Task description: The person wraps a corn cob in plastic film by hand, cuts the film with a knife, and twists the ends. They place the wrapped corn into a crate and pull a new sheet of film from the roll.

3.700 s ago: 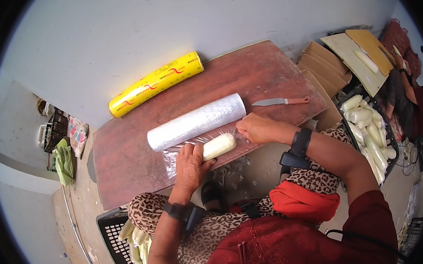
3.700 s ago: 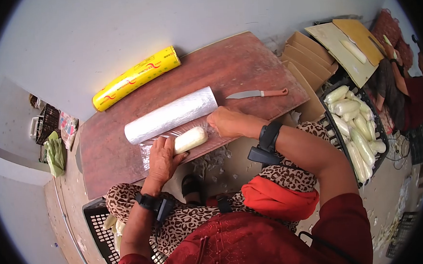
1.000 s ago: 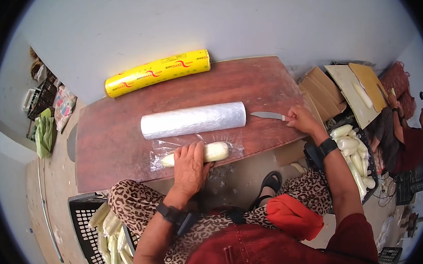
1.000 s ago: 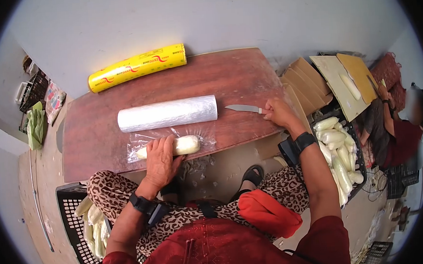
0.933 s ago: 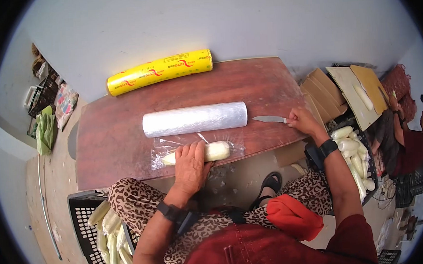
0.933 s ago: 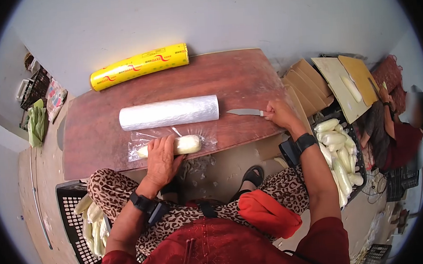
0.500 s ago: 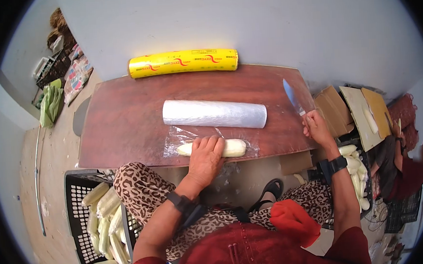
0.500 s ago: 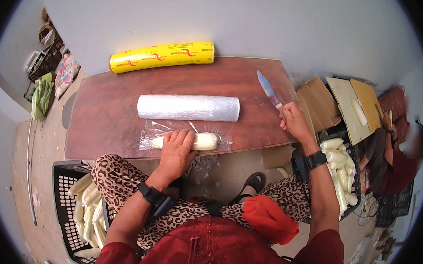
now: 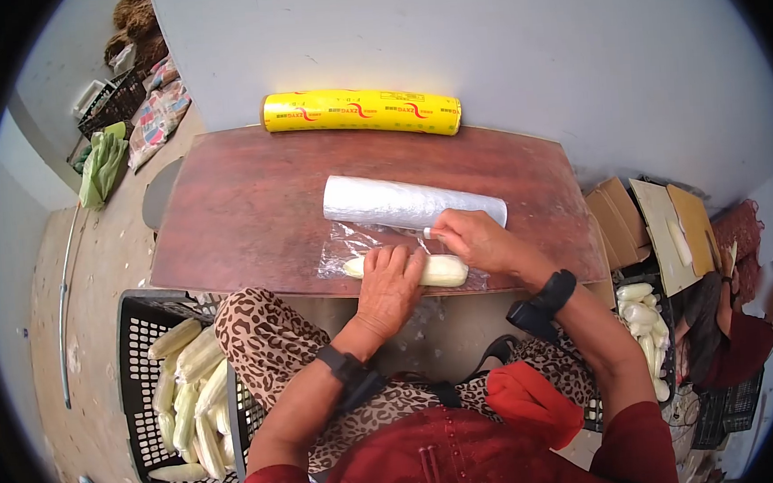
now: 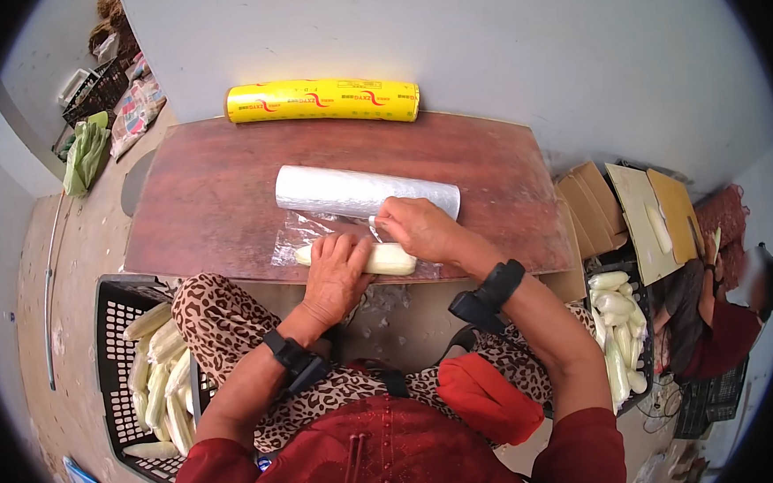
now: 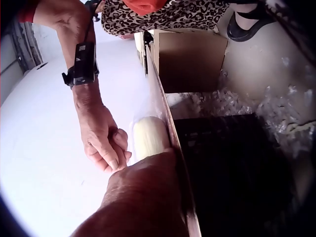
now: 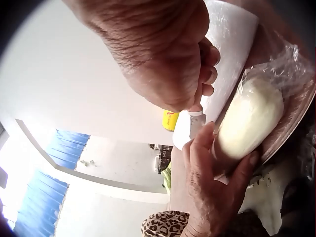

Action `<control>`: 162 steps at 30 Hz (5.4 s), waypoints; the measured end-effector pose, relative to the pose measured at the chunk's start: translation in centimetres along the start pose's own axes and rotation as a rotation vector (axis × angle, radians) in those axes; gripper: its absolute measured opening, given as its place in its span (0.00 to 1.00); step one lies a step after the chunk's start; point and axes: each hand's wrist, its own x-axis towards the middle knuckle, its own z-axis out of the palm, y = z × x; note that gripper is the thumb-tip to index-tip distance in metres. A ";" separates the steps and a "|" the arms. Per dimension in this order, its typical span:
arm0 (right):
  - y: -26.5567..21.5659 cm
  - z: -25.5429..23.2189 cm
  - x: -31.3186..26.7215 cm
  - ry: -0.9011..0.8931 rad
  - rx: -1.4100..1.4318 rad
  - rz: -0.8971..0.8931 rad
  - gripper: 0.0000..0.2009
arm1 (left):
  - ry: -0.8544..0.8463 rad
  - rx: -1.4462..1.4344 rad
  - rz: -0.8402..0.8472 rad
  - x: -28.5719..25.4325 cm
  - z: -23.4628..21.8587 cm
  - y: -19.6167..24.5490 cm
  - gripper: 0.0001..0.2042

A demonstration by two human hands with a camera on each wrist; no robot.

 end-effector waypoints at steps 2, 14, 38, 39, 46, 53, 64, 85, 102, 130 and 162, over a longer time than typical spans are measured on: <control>-0.2 0.8 0.6 -0.033 -0.013 -0.009 0.08 | 0.028 -0.009 -0.004 0.0 -0.1 -0.2 0.29; -0.1 2.6 2.5 -0.076 -0.027 -0.079 0.07 | 0.017 0.033 -0.048 -0.1 -1.4 -1.1 0.27; 1.6 2.3 1.8 -0.078 -0.019 -0.060 0.06 | -0.053 -0.002 -0.069 0.0 -1.7 -1.4 0.25; 1.9 1.9 1.4 -0.086 -0.028 -0.048 0.07 | -0.057 -0.006 -0.068 0.0 -1.8 -1.4 0.25; 4.3 -0.6 -2.9 -0.082 -0.019 0.026 0.08 | -0.073 -0.022 -0.063 -0.1 -1.6 -1.9 0.26; 6.3 -5.7 -11.5 0.011 -0.040 0.067 0.06 | -0.123 -0.010 -0.073 0.1 -1.9 -1.7 0.26; 5.9 -13.9 -21.1 0.043 -0.153 0.452 0.06 | -0.146 0.013 -0.051 0.0 -2.2 -1.3 0.27; -0.7 -1.5 -9.2 0.138 -0.386 -0.111 0.30 | -0.167 0.000 -0.033 0.2 -2.4 -1.3 0.26; 2.2 3.4 -5.4 -0.072 -0.254 -0.025 0.21 | -0.314 0.251 0.041 2.5 -3.8 0.0 0.31; 3.3 -0.2 0.1 0.111 -0.163 0.243 0.18 | -0.389 -0.015 0.117 2.6 -1.1 1.0 0.29; 4.7 1.8 3.5 0.351 -0.502 0.133 0.18 | -0.916 -0.443 0.054 -0.5 -0.8 2.0 0.28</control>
